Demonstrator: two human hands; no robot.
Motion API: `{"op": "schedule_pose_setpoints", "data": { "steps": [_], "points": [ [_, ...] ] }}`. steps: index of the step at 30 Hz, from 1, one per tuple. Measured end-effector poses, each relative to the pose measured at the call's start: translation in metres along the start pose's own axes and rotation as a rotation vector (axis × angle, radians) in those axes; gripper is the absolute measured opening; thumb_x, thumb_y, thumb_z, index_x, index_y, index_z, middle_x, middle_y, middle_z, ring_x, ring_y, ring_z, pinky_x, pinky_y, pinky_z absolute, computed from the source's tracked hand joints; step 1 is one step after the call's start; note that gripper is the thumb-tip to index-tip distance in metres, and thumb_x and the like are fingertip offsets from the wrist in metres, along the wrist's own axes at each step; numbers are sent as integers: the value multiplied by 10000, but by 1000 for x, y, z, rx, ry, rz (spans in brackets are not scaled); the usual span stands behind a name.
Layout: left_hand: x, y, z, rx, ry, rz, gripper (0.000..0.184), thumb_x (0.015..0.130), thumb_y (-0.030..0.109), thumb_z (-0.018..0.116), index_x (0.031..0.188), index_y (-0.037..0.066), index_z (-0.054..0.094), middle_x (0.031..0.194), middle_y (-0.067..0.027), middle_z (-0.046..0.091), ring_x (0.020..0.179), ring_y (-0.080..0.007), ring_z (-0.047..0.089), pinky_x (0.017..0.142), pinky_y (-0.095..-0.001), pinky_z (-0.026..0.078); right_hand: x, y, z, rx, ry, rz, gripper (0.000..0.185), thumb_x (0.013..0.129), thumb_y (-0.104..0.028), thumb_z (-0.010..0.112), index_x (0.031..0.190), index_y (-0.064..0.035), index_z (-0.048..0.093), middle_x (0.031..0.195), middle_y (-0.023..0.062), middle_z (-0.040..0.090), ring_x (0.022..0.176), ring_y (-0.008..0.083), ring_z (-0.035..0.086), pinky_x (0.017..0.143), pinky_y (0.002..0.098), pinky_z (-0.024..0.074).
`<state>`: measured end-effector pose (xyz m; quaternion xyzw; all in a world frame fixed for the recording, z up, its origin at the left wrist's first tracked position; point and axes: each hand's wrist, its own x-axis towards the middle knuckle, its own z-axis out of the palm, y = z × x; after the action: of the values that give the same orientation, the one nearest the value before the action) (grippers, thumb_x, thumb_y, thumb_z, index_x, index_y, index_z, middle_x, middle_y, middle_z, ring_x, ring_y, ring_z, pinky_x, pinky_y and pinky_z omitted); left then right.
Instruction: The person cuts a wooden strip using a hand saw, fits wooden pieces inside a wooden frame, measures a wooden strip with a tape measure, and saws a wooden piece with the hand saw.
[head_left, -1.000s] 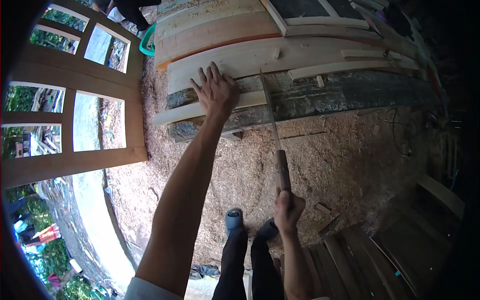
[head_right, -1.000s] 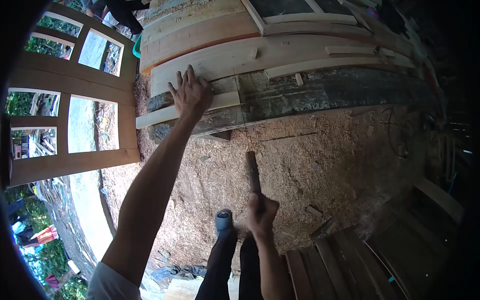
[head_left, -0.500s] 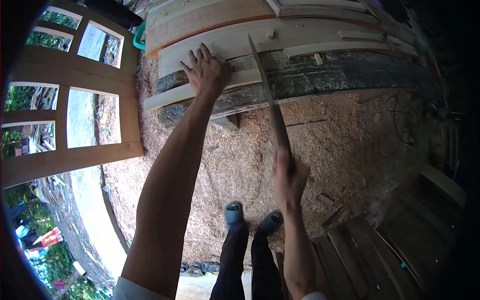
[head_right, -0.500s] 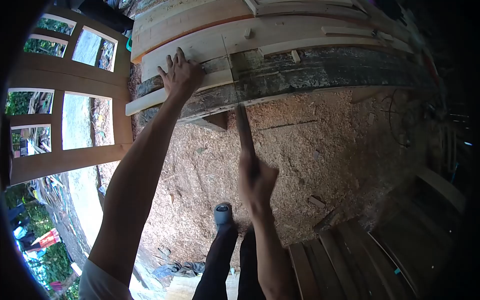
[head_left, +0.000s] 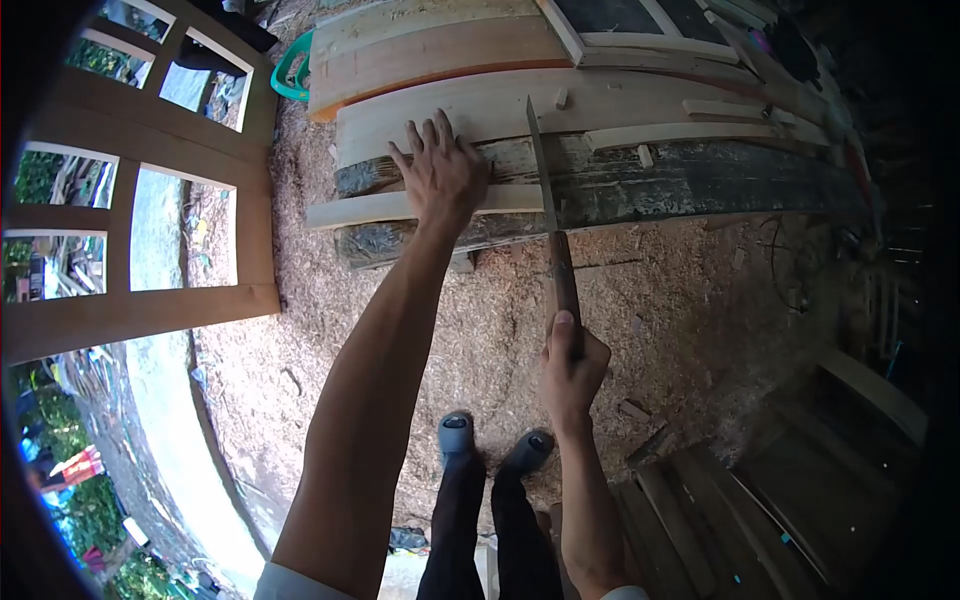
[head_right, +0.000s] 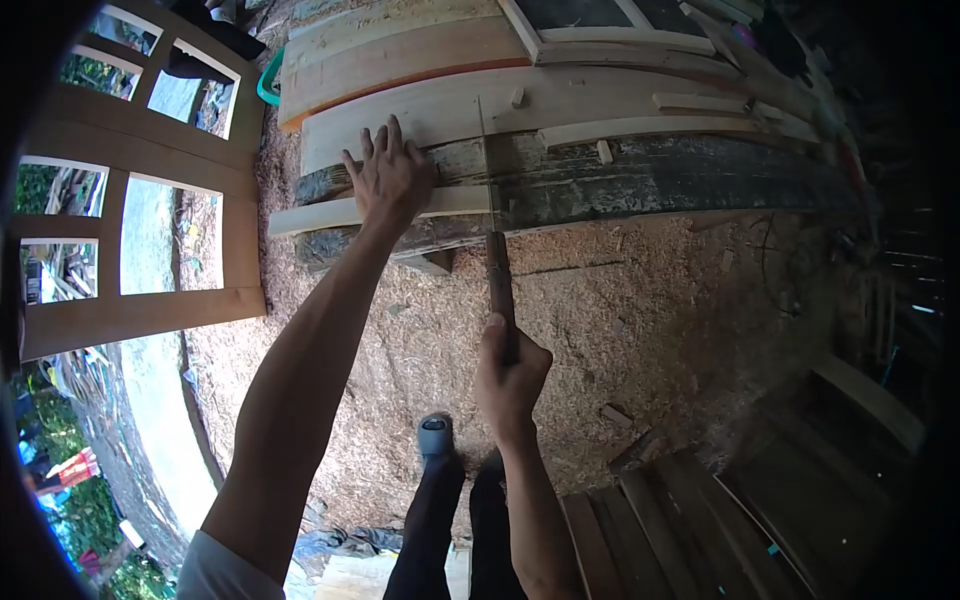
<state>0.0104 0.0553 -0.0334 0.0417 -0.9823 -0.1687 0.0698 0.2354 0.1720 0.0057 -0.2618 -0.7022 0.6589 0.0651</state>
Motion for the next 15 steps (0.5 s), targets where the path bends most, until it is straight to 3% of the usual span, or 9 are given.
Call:
{"op": "schedule_pose_setpoints", "data": {
  "steps": [5, 8, 11, 14, 15],
  "points": [
    [-1, 2, 1, -5, 13, 9, 563, 934, 296, 322, 1417, 8, 358, 1426, -176, 417, 1416, -344, 213, 1150, -562, 55, 0, 33, 0, 36, 5, -10, 462, 954, -296, 533, 581, -26, 488, 480, -32, 389, 456, 51, 361, 424, 299, 257],
    [-2, 1, -3, 6, 33, 10, 545, 944, 304, 317, 1402, 17, 387, 1425, -168, 421, 1412, -332, 234, 1150, -563, 61, 15, 99, -2, 151, -21, -242, 519, 953, -392, 516, 587, -25, 498, 492, -17, 403, 460, 74, 388, 432, 303, 288],
    [-2, 5, -8, -64, 49, 13, 530, 960, 324, 306, 1383, 24, 414, 1412, -139, 447, 1398, -321, 274, 1149, -568, 66, 7, 97, 6, 181, -12, -266, 495, 956, -371, 521, 605, -22, 511, 493, -18, 402, 467, 65, 379, 437, 304, 282],
    [-1, 7, -10, -30, 10, 12, 534, 958, 359, 315, 1388, 61, 420, 1431, -101, 441, 1404, -312, 270, 1154, -551, 81, -3, 43, -1, 72, -7, -207, 471, 957, -348, 530, 622, -17, 521, 492, -21, 396, 473, 55, 368, 438, 304, 270],
    [-1, 6, -7, -7, 19, 18, 532, 963, 367, 312, 1388, 67, 423, 1433, -93, 440, 1404, -311, 270, 1154, -551, 86, -3, 10, -9, 27, -51, -43, 492, 958, -376, 528, 608, -32, 492, 511, -24, 408, 472, 64, 389, 441, 285, 287]
  ]
}}
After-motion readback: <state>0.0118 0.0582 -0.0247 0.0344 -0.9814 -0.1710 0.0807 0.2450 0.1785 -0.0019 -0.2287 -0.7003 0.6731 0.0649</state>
